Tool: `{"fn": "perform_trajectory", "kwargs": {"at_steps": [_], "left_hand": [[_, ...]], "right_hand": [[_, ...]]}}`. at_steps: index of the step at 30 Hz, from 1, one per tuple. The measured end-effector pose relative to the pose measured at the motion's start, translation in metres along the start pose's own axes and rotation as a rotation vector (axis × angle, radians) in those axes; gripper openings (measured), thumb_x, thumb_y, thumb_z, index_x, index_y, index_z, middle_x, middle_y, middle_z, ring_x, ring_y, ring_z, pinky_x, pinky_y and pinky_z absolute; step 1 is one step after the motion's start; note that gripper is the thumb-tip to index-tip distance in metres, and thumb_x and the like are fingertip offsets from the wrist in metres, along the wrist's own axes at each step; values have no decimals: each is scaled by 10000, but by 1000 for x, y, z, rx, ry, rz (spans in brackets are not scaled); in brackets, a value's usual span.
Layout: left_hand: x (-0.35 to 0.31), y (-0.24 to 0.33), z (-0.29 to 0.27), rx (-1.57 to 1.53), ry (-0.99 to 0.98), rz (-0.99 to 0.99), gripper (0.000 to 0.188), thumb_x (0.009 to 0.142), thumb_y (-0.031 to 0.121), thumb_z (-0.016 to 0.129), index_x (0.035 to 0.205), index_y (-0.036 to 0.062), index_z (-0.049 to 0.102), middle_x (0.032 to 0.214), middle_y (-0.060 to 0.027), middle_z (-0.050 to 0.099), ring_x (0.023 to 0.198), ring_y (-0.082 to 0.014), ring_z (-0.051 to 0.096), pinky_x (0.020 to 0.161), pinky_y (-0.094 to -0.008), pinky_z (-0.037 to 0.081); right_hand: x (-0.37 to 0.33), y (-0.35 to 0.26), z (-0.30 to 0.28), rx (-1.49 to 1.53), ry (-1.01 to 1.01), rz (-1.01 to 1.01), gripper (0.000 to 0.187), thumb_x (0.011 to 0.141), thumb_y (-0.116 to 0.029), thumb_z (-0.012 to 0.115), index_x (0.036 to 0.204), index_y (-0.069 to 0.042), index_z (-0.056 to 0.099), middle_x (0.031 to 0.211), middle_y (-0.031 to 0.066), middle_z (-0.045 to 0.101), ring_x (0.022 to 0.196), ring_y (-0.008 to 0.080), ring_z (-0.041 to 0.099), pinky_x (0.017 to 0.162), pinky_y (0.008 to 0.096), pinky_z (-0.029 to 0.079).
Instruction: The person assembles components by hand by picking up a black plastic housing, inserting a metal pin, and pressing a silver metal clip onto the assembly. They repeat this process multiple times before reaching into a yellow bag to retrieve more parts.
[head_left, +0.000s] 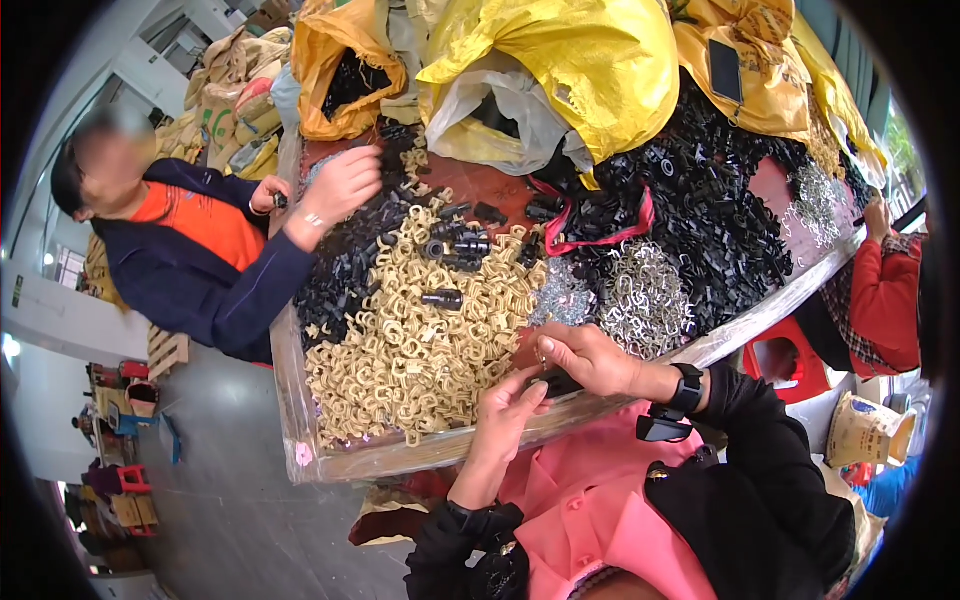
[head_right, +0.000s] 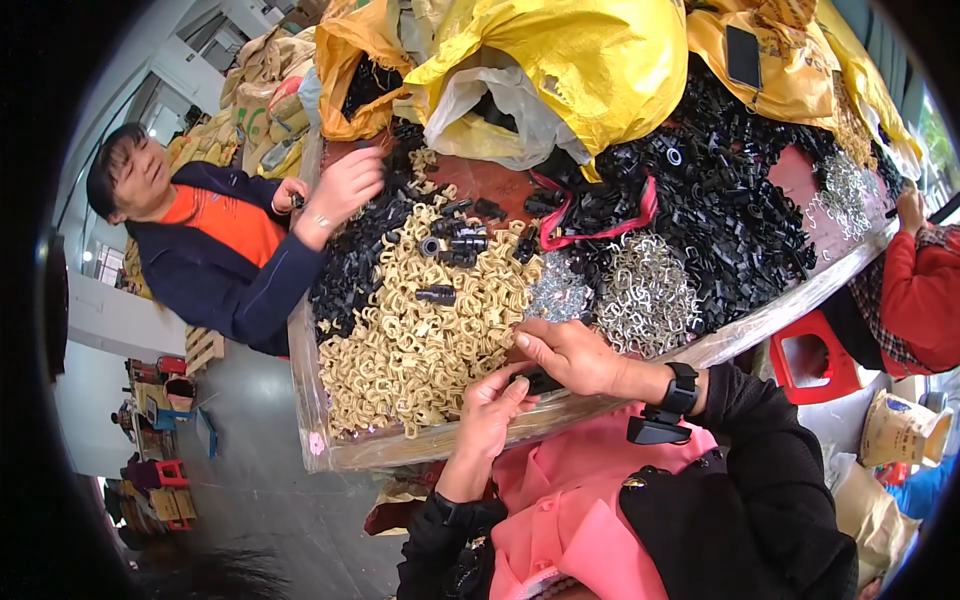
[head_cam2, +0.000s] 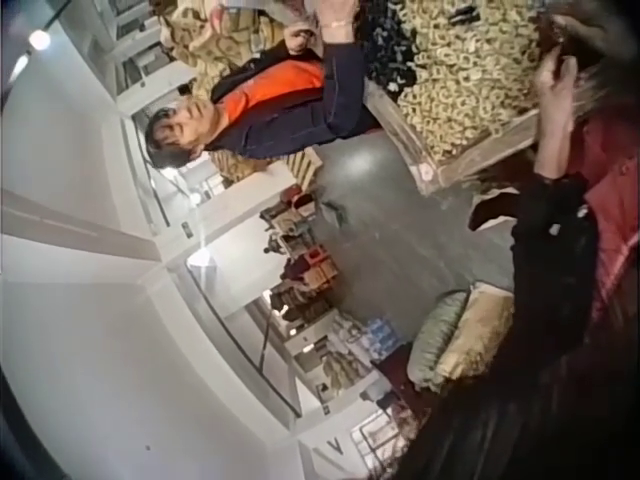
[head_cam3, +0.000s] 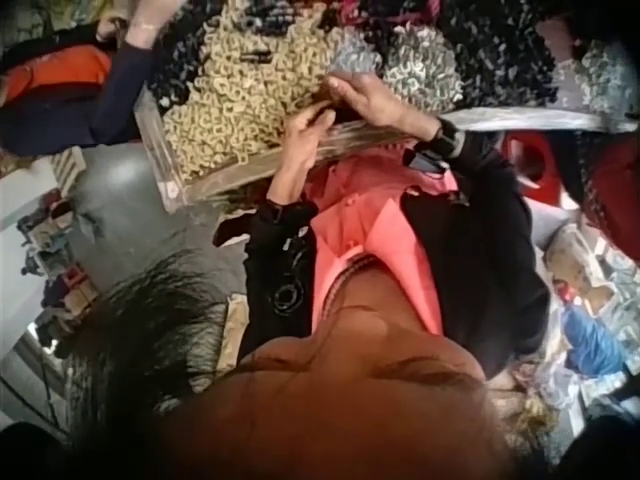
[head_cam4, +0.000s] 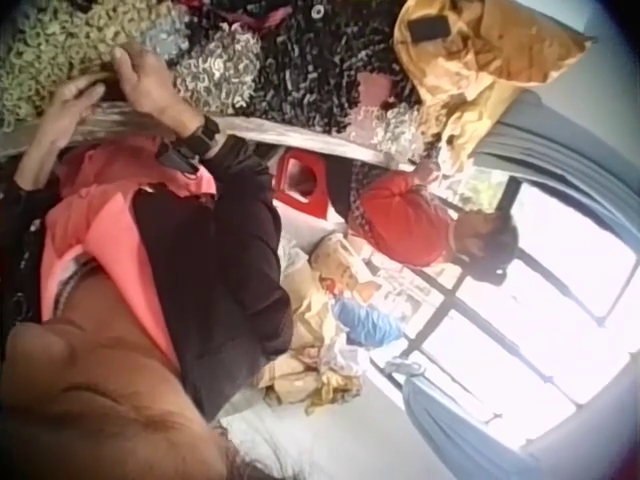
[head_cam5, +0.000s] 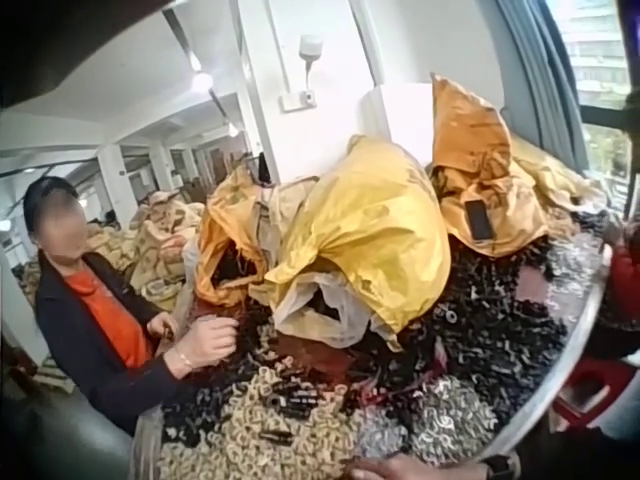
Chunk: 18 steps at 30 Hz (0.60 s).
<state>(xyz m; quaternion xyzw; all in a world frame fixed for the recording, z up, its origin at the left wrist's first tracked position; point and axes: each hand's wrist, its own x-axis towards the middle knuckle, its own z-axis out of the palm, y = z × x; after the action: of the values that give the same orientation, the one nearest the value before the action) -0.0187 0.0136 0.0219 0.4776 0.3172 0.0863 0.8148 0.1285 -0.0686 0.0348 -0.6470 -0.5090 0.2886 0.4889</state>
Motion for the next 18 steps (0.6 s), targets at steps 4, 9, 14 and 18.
{"fn": "perform_trajectory", "kwargs": {"at_steps": [4, 9, 14, 18], "left_hand": [[2, 0, -4, 6, -13, -2, 294, 775, 61, 588, 1051, -22, 529, 946, -77, 568, 746, -102, 560, 634, -206, 477], [-1, 8, -2, -13, -64, 80, 358, 769, 52, 591, 1104, -21, 488, 990, -81, 561, 805, -116, 561, 640, -222, 487], [-1, 4, 4, -96, -125, 74, 467, 758, 71, 605, 1175, -8, 409, 1031, -101, 550, 871, -133, 556, 639, -233, 497], [0, 4, 3, -140, -196, 74, 500, 813, 207, 541, 1220, 0, 339, 1059, -125, 532, 905, -151, 548, 647, -249, 498]], "right_hand": [[-3, -7, -7, 45, -104, 139, 386, 898, -331, 300, 1037, -21, 484, 843, 164, 570, 796, 324, 558, 701, 363, 437], [-4, -6, -14, 272, -282, -311, 526, 867, -435, 324, 1132, 6, 432, 1091, 160, 485, 1033, 301, 453, 871, 359, 347], [-10, -5, -18, 459, -427, -359, 622, 818, -504, 385, 1161, 14, 408, 1173, 160, 437, 1116, 295, 397, 920, 364, 305], [-20, 0, -13, 429, -375, -346, 610, 804, -495, 424, 1139, 15, 428, 1162, 165, 447, 1100, 293, 417, 918, 365, 309]]}}
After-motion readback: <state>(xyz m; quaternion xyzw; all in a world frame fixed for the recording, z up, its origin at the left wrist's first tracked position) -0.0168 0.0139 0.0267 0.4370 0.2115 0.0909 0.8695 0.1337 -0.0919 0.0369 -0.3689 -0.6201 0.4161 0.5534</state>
